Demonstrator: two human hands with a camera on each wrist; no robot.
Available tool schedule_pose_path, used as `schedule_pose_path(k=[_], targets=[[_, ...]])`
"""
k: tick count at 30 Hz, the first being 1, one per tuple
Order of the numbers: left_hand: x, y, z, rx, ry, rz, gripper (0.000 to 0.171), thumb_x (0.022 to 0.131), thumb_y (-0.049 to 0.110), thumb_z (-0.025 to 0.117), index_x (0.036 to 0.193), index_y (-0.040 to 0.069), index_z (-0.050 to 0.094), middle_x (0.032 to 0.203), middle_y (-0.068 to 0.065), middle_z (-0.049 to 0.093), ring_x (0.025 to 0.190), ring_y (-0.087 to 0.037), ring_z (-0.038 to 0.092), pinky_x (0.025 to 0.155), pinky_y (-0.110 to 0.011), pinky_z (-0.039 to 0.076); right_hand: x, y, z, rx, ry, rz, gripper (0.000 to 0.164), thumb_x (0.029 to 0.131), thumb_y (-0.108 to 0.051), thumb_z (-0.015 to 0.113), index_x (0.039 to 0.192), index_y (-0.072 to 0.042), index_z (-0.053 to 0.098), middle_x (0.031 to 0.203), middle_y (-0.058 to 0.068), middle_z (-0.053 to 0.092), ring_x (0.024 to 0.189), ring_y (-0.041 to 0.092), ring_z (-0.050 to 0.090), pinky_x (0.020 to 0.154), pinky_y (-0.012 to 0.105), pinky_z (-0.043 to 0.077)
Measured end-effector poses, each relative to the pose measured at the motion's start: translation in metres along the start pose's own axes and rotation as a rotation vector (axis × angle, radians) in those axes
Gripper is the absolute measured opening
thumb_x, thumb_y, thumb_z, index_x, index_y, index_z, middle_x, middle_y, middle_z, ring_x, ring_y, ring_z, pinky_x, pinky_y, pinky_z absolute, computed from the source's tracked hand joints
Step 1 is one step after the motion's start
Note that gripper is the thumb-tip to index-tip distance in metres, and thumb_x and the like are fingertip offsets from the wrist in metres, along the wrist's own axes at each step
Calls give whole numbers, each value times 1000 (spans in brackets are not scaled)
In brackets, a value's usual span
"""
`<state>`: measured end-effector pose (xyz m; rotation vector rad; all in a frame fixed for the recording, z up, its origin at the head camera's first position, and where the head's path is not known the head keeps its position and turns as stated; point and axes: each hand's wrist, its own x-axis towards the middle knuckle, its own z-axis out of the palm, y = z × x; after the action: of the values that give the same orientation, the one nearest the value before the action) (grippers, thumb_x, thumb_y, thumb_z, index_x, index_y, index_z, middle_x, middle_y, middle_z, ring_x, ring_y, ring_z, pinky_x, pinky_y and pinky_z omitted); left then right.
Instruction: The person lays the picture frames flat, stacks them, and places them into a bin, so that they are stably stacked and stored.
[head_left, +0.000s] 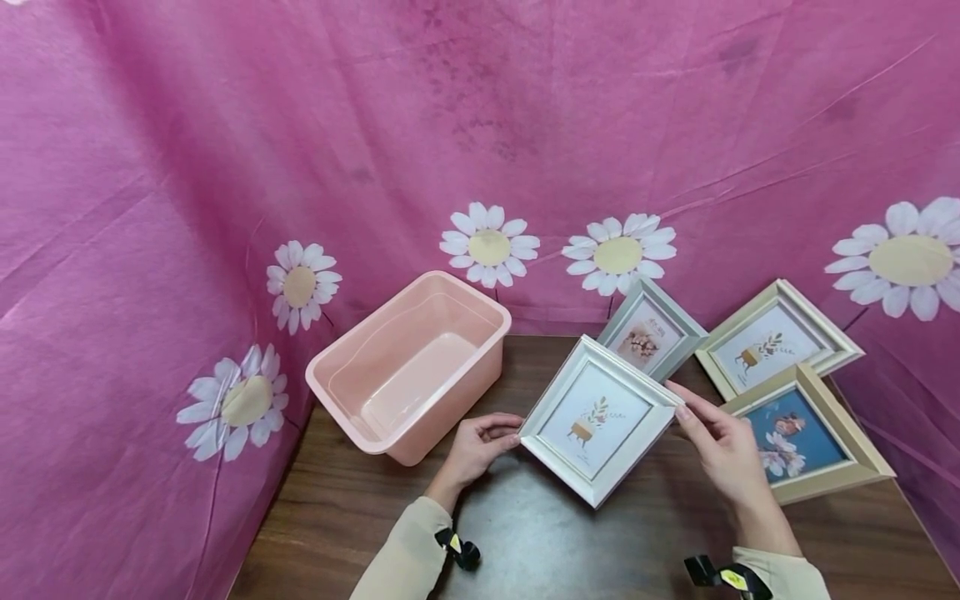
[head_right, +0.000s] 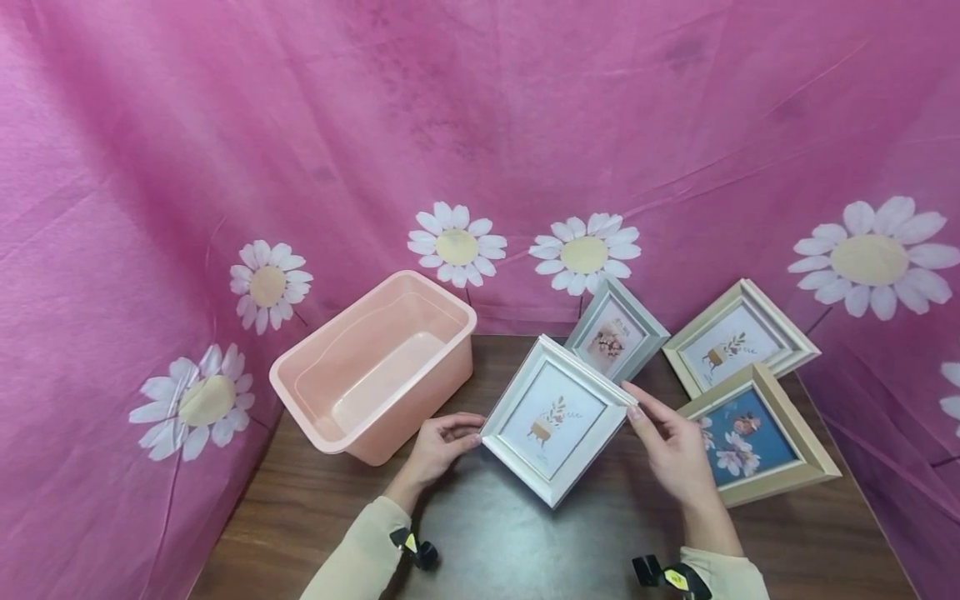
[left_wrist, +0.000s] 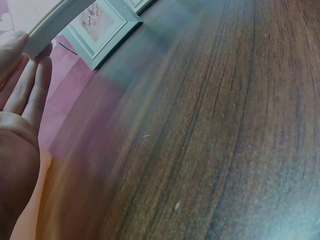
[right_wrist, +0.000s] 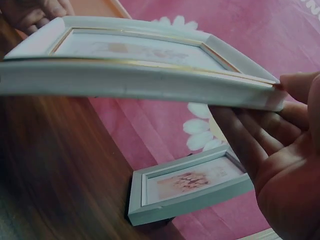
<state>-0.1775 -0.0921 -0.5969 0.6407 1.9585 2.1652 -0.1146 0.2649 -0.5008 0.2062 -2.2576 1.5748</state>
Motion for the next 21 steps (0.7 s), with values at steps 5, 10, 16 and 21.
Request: schedule_pose_path(k=[5,10,16,21], targets=[[-1,-4,-2,-44,78,22,30,94,-9,75,121,-23,68,118,-30,77,100,-4,77,87,-21,64,-5,4,0,5,-34,-20,37,103,12,59,140,15,63,128,-32,69,114,-15,67,88,6,55],[-4,-4,-1,-101,176,6,31,94,-9,75,117,-27,66,111,-4,83,99,-4,78,86,-21,64,-11,9,2,-18,-39,-5,34,102,11,62,136,15,66,127,-34,69,112,-16,67,87,5,55],[-3,-6,3,-172,280,-6,32,94,-11,73,114,-33,61,104,7,83,98,-5,79,87,-21,64,-22,18,5,57,-28,26,34,97,18,64,131,20,66,124,-28,73,104,-12,71,81,9,59],[0,-7,7,-212,340,25,29,95,-13,71,111,-34,58,104,4,84,97,-7,80,85,-21,64,-32,21,7,67,-11,99,34,96,16,68,130,20,66,120,-31,73,100,-13,72,76,10,60]])
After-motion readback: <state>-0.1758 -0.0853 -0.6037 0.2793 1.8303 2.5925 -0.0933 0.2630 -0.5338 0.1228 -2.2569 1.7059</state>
